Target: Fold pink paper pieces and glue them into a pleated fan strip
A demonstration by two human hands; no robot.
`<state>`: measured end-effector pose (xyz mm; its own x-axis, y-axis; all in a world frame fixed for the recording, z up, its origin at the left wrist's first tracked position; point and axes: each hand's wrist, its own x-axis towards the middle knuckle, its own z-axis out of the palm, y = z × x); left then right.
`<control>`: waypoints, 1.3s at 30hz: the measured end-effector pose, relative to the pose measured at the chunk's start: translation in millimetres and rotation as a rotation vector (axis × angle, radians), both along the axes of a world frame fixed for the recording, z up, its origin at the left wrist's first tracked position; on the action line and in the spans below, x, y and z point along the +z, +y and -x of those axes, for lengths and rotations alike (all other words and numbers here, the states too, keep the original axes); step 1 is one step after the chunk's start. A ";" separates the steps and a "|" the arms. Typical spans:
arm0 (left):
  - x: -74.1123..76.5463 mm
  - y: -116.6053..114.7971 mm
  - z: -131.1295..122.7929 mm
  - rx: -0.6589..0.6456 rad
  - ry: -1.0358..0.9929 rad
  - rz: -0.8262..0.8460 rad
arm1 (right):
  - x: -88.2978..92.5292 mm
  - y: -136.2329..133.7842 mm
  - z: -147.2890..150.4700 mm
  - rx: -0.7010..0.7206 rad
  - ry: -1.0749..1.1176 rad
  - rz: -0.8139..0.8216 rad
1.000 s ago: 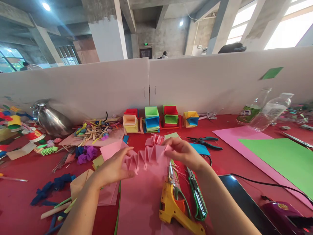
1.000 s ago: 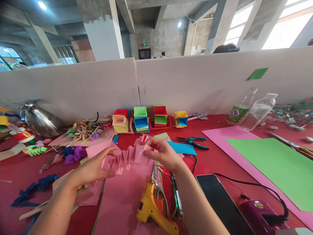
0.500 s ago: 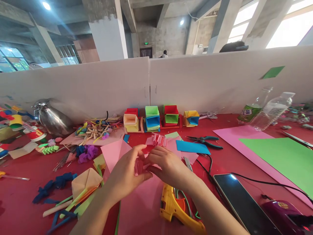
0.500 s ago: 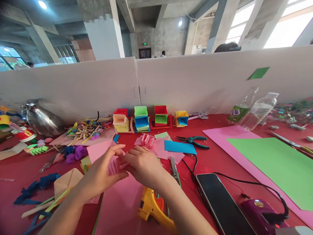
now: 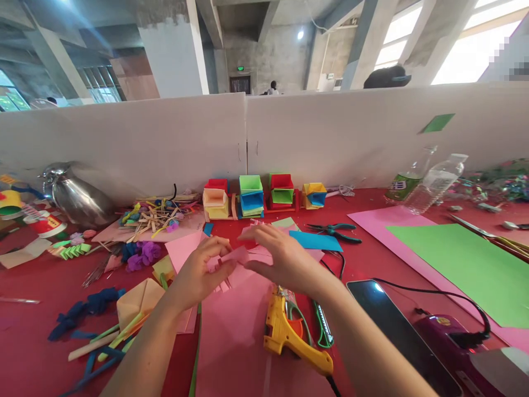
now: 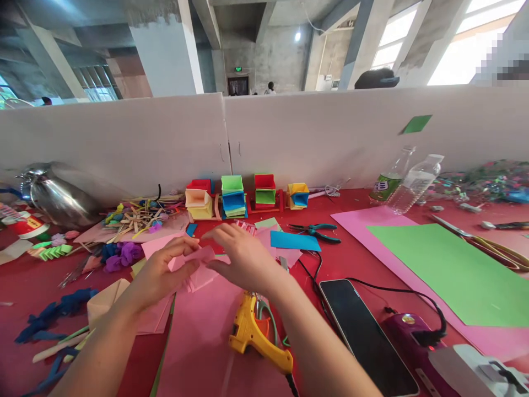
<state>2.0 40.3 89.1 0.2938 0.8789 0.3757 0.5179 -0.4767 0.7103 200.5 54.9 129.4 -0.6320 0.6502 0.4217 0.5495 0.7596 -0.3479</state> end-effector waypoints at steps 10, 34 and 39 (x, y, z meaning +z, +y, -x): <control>-6.4 4.0 0.5 0.034 -0.183 0.112 | -45.1 -77.2 -25.4 -0.498 -0.698 0.393; 2.3 -2.6 2.2 -0.168 -0.019 0.106 | -54.3 -101.4 -13.5 -0.330 0.869 0.706; 7.1 -2.6 9.9 -0.148 -0.006 0.080 | -53.1 -101.8 -18.8 -0.234 0.771 0.690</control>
